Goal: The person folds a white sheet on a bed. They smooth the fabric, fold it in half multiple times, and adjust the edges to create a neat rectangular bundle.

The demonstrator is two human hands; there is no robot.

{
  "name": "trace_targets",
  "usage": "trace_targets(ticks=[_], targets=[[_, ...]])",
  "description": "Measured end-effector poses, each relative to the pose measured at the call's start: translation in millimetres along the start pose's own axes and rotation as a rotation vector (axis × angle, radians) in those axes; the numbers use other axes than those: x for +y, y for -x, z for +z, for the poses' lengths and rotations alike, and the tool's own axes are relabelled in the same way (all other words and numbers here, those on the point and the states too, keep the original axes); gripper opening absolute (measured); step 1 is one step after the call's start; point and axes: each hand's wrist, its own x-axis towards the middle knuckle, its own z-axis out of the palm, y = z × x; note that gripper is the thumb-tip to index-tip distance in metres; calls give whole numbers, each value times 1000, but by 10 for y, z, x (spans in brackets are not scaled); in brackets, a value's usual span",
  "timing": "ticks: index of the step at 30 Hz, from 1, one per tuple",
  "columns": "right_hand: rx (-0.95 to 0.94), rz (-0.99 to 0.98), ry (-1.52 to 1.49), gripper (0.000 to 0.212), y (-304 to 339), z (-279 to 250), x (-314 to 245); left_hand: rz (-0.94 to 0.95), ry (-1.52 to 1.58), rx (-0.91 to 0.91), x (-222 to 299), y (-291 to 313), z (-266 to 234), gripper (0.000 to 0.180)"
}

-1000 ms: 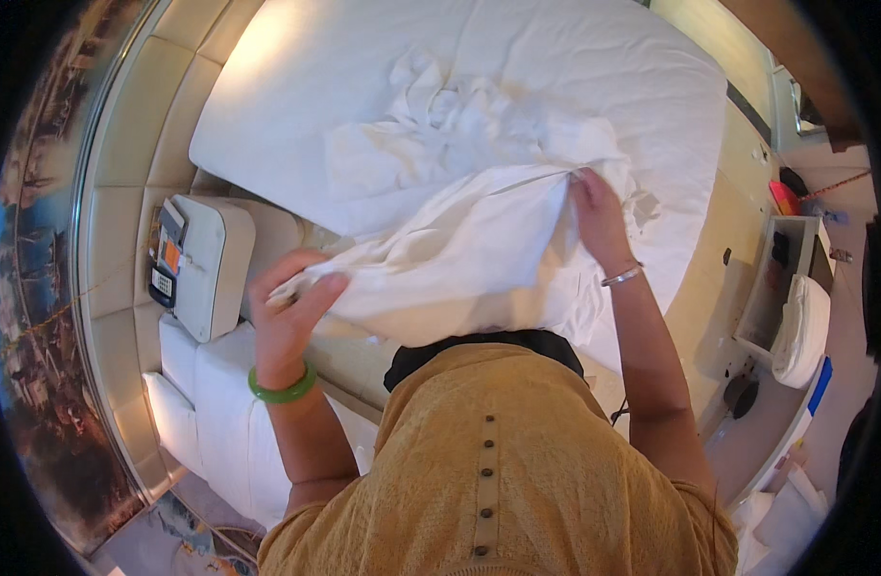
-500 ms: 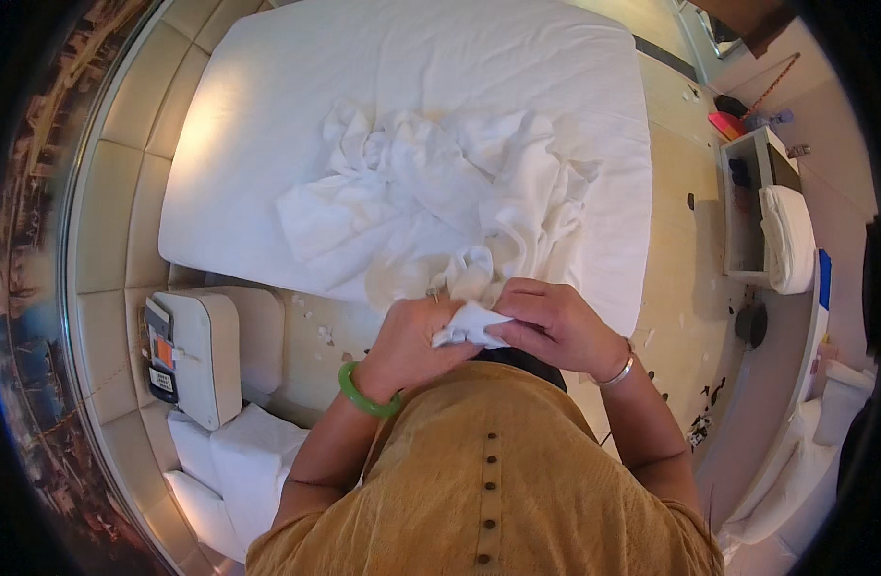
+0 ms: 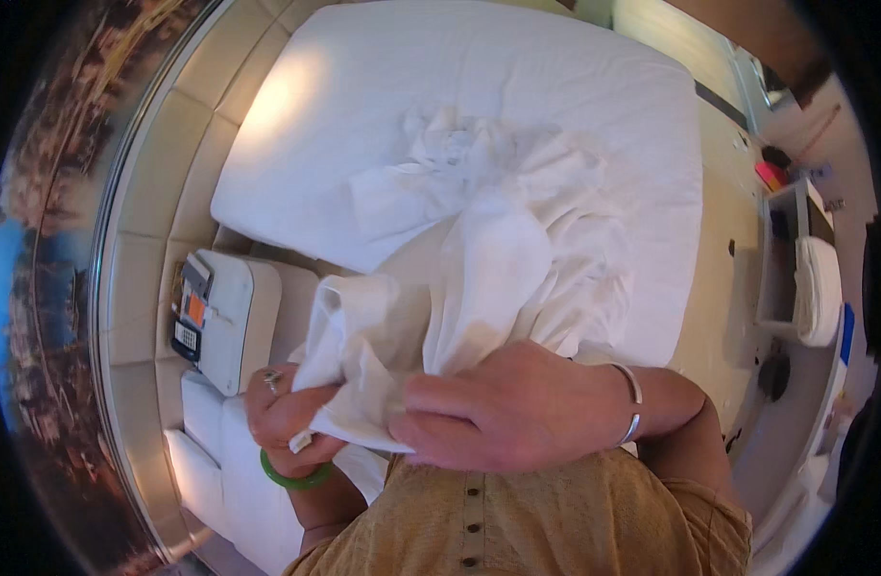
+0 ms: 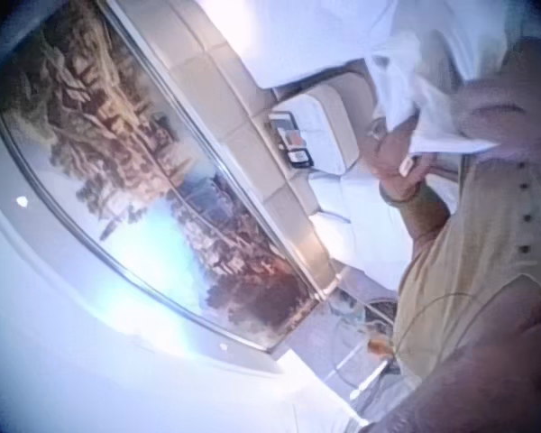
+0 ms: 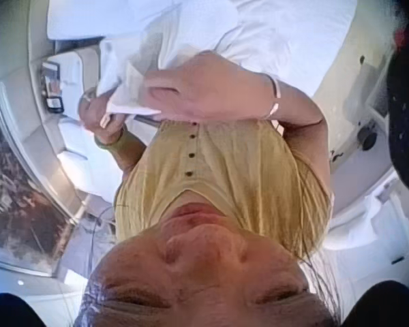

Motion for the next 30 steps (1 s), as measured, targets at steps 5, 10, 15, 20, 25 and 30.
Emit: trace_targets(ticks=[5,10,15,20,25,30], targets=[[20,94,-68,24,-357,613,624,-98,-280,335,120,280,-140,20],[-166,256,-72,31,-414,789,772,-277,-539,258,-128,804,-286,13],[-16,378,286,51,-68,1095,1375,-350,-337,212,-386,893,-138,12],[66,710,441,66,747,1852,2396,-399,-28,281,-340,868,438,22],[81,725,-325,58,1147,2833,3259,-826,1171,-106,56,298,1089,26],[-89,767,-307,57,1563,1494,3138,-314,1216,-376,458,-632,1492,20]])
